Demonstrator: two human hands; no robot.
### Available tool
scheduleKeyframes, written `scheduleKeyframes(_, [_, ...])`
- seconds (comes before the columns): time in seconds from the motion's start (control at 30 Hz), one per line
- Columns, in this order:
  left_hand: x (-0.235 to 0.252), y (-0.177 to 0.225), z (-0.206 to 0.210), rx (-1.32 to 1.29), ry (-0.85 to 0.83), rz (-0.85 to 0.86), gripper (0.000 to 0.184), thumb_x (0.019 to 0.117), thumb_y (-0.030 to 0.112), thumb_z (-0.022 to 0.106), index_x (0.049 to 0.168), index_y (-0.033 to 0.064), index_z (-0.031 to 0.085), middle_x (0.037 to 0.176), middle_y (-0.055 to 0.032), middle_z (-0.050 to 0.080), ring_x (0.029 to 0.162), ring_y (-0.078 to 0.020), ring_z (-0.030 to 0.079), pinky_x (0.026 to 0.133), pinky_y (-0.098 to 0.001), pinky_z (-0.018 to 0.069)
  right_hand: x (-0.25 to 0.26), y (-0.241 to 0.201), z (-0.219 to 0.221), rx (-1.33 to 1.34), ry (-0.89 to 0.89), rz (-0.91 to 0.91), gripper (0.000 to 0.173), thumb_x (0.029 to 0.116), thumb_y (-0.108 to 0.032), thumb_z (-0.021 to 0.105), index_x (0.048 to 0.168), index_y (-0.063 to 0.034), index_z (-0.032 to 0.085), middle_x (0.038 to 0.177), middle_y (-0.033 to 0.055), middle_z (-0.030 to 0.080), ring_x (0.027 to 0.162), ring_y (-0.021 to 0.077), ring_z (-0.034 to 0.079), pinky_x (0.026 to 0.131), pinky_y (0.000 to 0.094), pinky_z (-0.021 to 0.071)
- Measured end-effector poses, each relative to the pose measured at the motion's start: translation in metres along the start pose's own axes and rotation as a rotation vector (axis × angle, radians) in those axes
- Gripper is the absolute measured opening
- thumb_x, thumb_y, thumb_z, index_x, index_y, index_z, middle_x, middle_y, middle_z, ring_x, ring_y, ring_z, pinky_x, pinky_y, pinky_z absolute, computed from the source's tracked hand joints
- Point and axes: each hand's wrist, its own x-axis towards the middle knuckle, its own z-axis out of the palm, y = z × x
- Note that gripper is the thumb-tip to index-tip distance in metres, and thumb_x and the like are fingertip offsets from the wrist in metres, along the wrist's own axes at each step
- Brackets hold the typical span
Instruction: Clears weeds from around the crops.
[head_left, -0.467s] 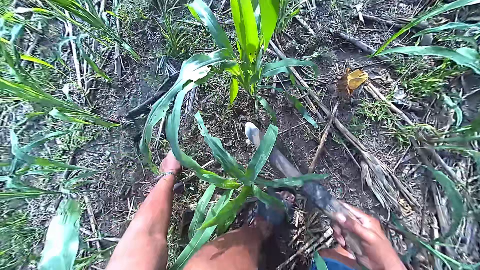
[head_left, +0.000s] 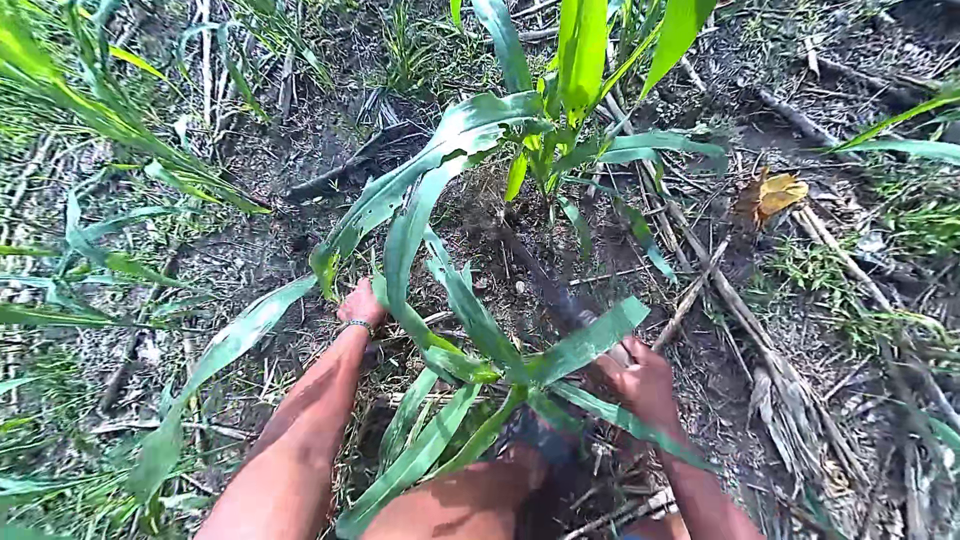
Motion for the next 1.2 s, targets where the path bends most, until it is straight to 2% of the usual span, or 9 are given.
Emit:
scheduleKeyframes(0.1, [0.001,-0.001,0.001,-0.058,-0.021,0.007,0.074,0.0961,0.047,0.072,0.144,-0.0049,0.050,0.134,-0.0368,0.059,0.130,-0.0535,0.055,0.109,-0.0703,0.0397,-0.023,0.027,-0.006,0.499,0.014,0.351,0.054,0.0869,-0.016,0.069,0.133,0.0092,0.056,0.079,0.0037,0.069,0.059,0.0073,0.063,0.056,0.0258,0.0574])
scheduleKeyframes(0.23, [0.015,-0.013,0.018,-0.084,0.097,0.117,0.060,0.0955,0.043,0.072,0.138,0.0032,0.059,0.124,-0.0316,0.067,0.119,-0.0512,0.063,0.100,-0.0718,0.0456,0.046,-0.003,0.042,0.710,-0.114,0.526,0.031,0.1059,-0.014,0.052,0.132,0.0027,0.055,0.070,0.0043,0.063,0.050,0.0104,0.057,0.044,0.0249,0.0496])
scheduleKeyframes(0.37, [-0.042,0.067,-0.021,-0.109,0.237,0.382,0.045,0.1015,0.014,0.062,0.140,-0.0085,0.055,0.124,-0.0364,0.065,0.119,-0.0533,0.063,0.102,-0.0682,0.0451,0.087,-0.016,0.078,0.370,-0.137,0.265,0.032,0.0977,-0.011,0.067,0.127,0.0026,0.064,0.082,0.0099,0.070,0.065,0.0155,0.066,0.061,0.0324,0.0584])
scheduleKeyframes(0.47, [-0.036,0.143,-0.044,-0.214,0.389,0.737,0.048,0.0945,0.000,0.064,0.142,-0.0030,0.057,0.133,-0.0347,0.061,0.119,-0.0522,0.062,0.100,-0.0657,0.0466,0.064,-0.037,0.036,-0.257,-0.129,-0.042,0.052,0.0918,-0.034,0.073,0.135,-0.0066,0.066,0.110,0.0185,0.075,0.100,0.0356,0.072,0.091,0.0587,0.0544])
scheduleKeyframes(0.57, [0.012,0.205,-0.036,-0.109,0.384,0.866,0.044,0.1070,0.019,0.051,0.151,0.0180,0.054,0.151,-0.0157,0.055,0.132,-0.0371,0.058,0.106,-0.0569,0.0481,0.013,-0.037,-0.028,-0.266,-0.098,-0.032,0.054,0.0887,-0.034,0.075,0.134,-0.0047,0.067,0.113,0.0177,0.075,0.099,0.0331,0.073,0.089,0.0576,0.0568])
scheduleKeyframes(0.7, [0.021,0.257,-0.025,0.168,0.291,1.105,0.052,0.1003,0.001,0.053,0.151,0.0125,0.053,0.164,-0.0114,0.042,0.152,-0.0410,0.035,0.113,-0.0698,0.0296,-0.074,-0.042,-0.128,-0.174,-0.066,0.083,0.056,0.0813,-0.029,0.079,0.127,0.0025,0.069,0.110,0.0151,0.075,0.093,0.0131,0.073,0.085,0.0334,0.0602])
scheduleKeyframes(0.8, [0.031,0.274,-0.008,0.159,0.298,1.041,0.040,0.1029,0.006,0.050,0.141,0.0074,0.062,0.155,-0.0139,0.054,0.149,-0.0393,0.042,0.116,-0.0666,0.0297,-0.112,-0.048,-0.168,-0.176,-0.152,0.115,0.054,0.0860,-0.019,0.077,0.127,0.0134,0.063,0.116,0.0254,0.072,0.104,0.0207,0.072,0.096,0.0355,0.0565])
scheduleKeyframes(1.0, [0.032,0.299,-0.014,0.280,0.169,0.784,0.035,0.1073,0.013,0.047,0.136,-0.0014,0.061,0.138,-0.0233,0.063,0.138,-0.0400,0.052,0.119,-0.0572,0.0311,-0.112,-0.056,-0.094,-0.444,-0.120,0.051,0.058,0.0832,-0.023,0.079,0.131,0.0062,0.065,0.107,0.0262,0.074,0.089,0.0423,0.075,0.079,0.0602,0.0592])
scheduleKeyframes(1.2, [0.039,0.238,-0.023,0.409,0.322,0.832,0.016,0.0986,0.010,0.058,0.102,0.0001,0.070,0.103,-0.0199,0.072,0.115,-0.0416,0.063,0.107,-0.0606,0.0394,-0.100,-0.048,-0.097,-0.481,-0.101,0.026,0.058,0.0821,-0.026,0.079,0.132,0.0013,0.067,0.104,0.0221,0.076,0.084,0.0387,0.075,0.074,0.0589,0.0595])
